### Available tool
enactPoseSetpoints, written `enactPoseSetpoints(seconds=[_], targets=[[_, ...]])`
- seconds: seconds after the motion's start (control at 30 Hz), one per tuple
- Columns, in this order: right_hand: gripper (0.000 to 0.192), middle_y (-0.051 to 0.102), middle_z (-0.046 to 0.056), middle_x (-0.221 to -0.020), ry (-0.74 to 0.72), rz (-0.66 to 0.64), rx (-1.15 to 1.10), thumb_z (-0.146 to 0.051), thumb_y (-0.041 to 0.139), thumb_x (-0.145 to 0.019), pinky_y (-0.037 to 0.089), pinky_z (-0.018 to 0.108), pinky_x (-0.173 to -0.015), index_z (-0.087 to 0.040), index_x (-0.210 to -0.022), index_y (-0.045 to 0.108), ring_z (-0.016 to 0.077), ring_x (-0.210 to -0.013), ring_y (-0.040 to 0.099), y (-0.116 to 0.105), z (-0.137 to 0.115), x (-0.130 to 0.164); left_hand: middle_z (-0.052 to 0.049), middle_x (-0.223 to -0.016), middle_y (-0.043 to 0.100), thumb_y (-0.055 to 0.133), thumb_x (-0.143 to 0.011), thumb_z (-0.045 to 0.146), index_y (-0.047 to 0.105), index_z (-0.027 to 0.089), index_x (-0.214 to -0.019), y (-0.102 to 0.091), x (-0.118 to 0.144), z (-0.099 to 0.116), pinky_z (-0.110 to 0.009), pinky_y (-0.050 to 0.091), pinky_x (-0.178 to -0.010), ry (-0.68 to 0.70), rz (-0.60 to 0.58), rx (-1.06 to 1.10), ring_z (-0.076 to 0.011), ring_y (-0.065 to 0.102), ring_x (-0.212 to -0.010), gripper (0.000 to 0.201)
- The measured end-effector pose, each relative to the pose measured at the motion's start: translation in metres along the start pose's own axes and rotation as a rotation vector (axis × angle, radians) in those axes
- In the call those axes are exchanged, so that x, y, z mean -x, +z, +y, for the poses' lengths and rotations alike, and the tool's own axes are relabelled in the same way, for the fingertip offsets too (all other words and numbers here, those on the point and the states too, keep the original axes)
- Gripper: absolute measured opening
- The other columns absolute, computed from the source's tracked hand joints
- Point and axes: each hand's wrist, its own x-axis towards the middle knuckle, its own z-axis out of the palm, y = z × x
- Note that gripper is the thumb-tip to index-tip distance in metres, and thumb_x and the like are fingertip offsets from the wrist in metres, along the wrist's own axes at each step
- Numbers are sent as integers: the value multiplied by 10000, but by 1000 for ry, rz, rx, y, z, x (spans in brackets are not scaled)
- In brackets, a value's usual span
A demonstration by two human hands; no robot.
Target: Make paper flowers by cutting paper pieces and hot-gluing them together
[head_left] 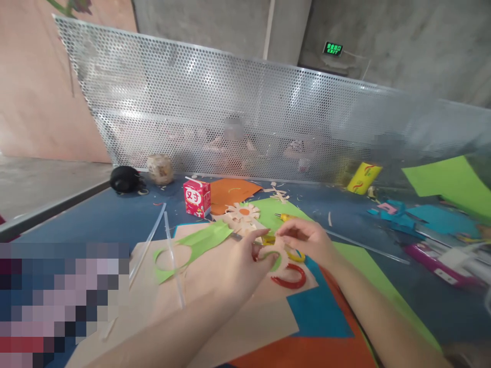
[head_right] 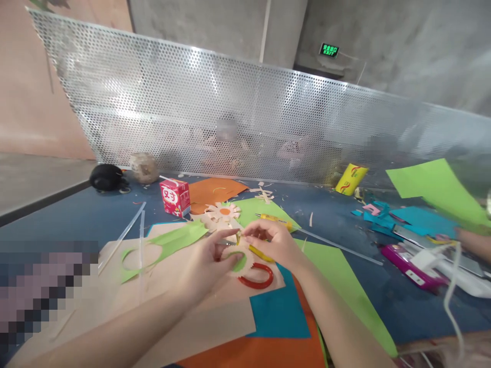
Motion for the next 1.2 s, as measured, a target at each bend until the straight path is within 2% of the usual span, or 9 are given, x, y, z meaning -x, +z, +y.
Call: enactPoseSetpoints(seconds=[0.1,0.2,0.33,0.47,0.57,0.67,0.87,1.0,1.2], targets=[[72,620,17,-751,14,8,1,-214,569,-736,450,232,-577,-198,-785,619,115,-642,550,1,0,0,92,-470,302,566,-680,321,544,172,-1053,-2,-3,-3,-217,210,-448,-27,16,-131,-89,288,-447,402],[68,618,16,-745,16,31,-13,-208,570,-733,444,226,-559,-196,-777,620,112,-626,550,1,-1,-1,67,-506,353,561,-681,370,604,167,-844,-2,-6,-8,-220,233,-469,26,-16,-178,-93,330,-481,264],[62,624,10,-745,24,70,-55,-243,594,-729,449,221,-582,-203,-769,621,112,-648,556,0,-1,-2,42,-537,384,504,-715,425,498,163,-561,-2,-8,-14,-225,255,-495,87,-31,-174,-101,354,-527,304],[92,613,6,-762,44,23,-89,-255,584,-742,446,214,-582,-204,-811,616,99,-634,546,0,-2,-3,44,-535,352,522,-696,394,428,171,-535,-4,-10,-11,-229,248,-509,98,9,-175,-104,338,-544,290],[149,597,6,-733,99,-31,-84,-293,568,-755,431,211,-538,-195,-855,619,92,-585,529,2,-4,-4,55,-519,298,500,-704,382,379,174,-516,-6,-10,-8,-228,222,-496,61,-34,-161,-92,291,-525,306],[165,573,-2,-660,139,-46,-74,-330,576,-749,416,210,-511,-178,-790,626,89,-545,507,4,-8,-5,58,-517,266,500,-708,387,347,174,-501,-8,-10,-8,-229,195,-482,44,-58,-169,-85,263,-511,334],[143,537,-15,-616,132,-18,-110,-316,584,-747,408,216,-505,-177,-762,613,83,-517,477,3,-8,-5,37,-534,401,520,-710,409,538,152,-630,-7,-14,-18,-225,260,-491,91,-42,-102,-106,378,-526,269],[166,528,-19,-608,130,-32,-167,-334,562,-760,394,213,-481,-176,-794,599,77,-492,457,2,-4,-4,20,-530,477,573,-664,429,583,139,-637,-7,-17,-19,-226,312,-490,89,0,-21,-122,441,-526,292],[181,588,25,-817,105,-84,-78,-242,625,-699,438,245,-634,-177,-865,590,121,-710,537,4,0,-5,26,-516,489,597,-641,439,581,136,-609,-8,-17,-23,-221,326,-479,59,38,8,-116,457,-503,306]])
